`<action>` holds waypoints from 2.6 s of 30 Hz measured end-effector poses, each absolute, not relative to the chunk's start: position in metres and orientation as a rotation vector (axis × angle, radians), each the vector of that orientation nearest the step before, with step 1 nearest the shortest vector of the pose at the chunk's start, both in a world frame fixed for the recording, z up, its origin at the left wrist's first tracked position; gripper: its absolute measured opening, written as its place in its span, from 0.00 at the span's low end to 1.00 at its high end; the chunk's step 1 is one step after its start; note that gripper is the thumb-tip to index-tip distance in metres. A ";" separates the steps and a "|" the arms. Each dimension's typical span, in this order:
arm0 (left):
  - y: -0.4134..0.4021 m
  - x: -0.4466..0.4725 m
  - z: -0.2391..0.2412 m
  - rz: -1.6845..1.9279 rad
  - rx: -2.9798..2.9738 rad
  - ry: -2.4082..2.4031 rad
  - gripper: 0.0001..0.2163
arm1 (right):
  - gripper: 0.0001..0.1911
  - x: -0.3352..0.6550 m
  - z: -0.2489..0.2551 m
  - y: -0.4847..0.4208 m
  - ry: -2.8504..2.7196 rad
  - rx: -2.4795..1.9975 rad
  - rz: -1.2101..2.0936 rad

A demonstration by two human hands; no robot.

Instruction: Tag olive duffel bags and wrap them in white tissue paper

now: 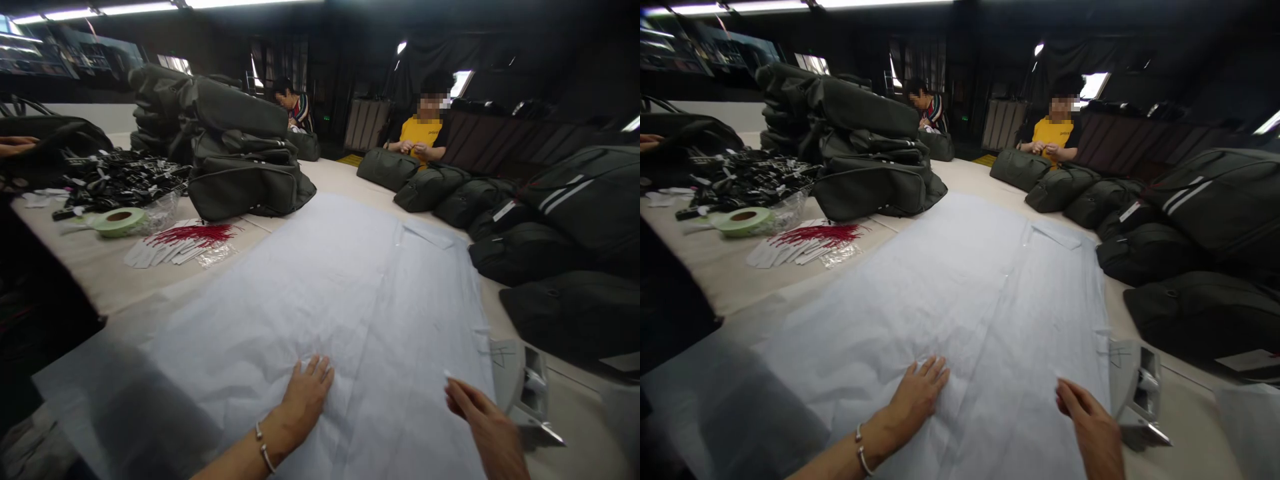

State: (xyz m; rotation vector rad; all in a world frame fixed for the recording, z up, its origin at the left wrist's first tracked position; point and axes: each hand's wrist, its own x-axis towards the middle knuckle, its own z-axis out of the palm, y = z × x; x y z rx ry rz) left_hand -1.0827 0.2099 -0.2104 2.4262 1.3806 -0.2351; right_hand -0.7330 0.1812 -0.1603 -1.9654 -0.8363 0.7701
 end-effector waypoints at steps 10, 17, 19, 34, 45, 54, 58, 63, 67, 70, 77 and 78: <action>0.211 -1.078 -0.241 -0.190 2.386 1.383 0.26 | 0.13 -0.860 -0.153 0.355 -1.322 -1.776 1.421; 0.210 -1.078 -0.242 -0.188 2.377 1.367 0.28 | 0.11 -0.860 -0.200 0.381 -1.555 -2.205 1.291; 0.210 -1.079 -0.243 -0.207 2.376 1.356 0.28 | 0.13 -0.857 -0.199 0.388 -1.652 -2.309 1.237; 0.264 -1.103 -0.168 -0.108 2.440 1.429 0.29 | 0.43 -0.853 -0.197 0.345 -1.779 -2.364 0.187; 0.438 -1.112 -0.231 0.206 2.865 0.999 0.35 | 0.38 -0.860 -0.264 0.418 -2.053 -2.179 0.046; 0.527 -1.091 -0.232 0.170 2.816 1.261 0.35 | 0.38 -0.834 -0.250 0.542 -2.262 -1.995 -0.137; 0.574 -1.072 -0.215 0.200 2.794 1.385 0.35 | 0.40 -0.822 -0.217 0.583 -2.096 -2.083 -0.179; 0.524 -1.094 -0.192 0.181 2.852 1.205 0.33 | 0.36 -0.828 -0.178 0.496 -2.205 -1.761 -0.032; 0.420 -1.151 -0.191 -0.018 2.865 0.891 0.37 | 0.34 -0.843 -0.181 0.356 -2.434 -1.616 0.158; 0.356 -1.187 -0.199 -0.123 2.825 0.785 0.43 | 0.35 -0.853 -0.208 0.284 -2.512 -1.665 0.283; 0.321 -1.199 -0.198 -0.222 2.812 0.877 0.40 | 0.36 -0.850 -0.231 0.273 -2.514 -1.682 0.339; 0.318 -1.197 -0.194 -0.237 2.812 0.914 0.39 | 0.36 -0.847 -0.224 0.271 -2.499 -1.668 0.316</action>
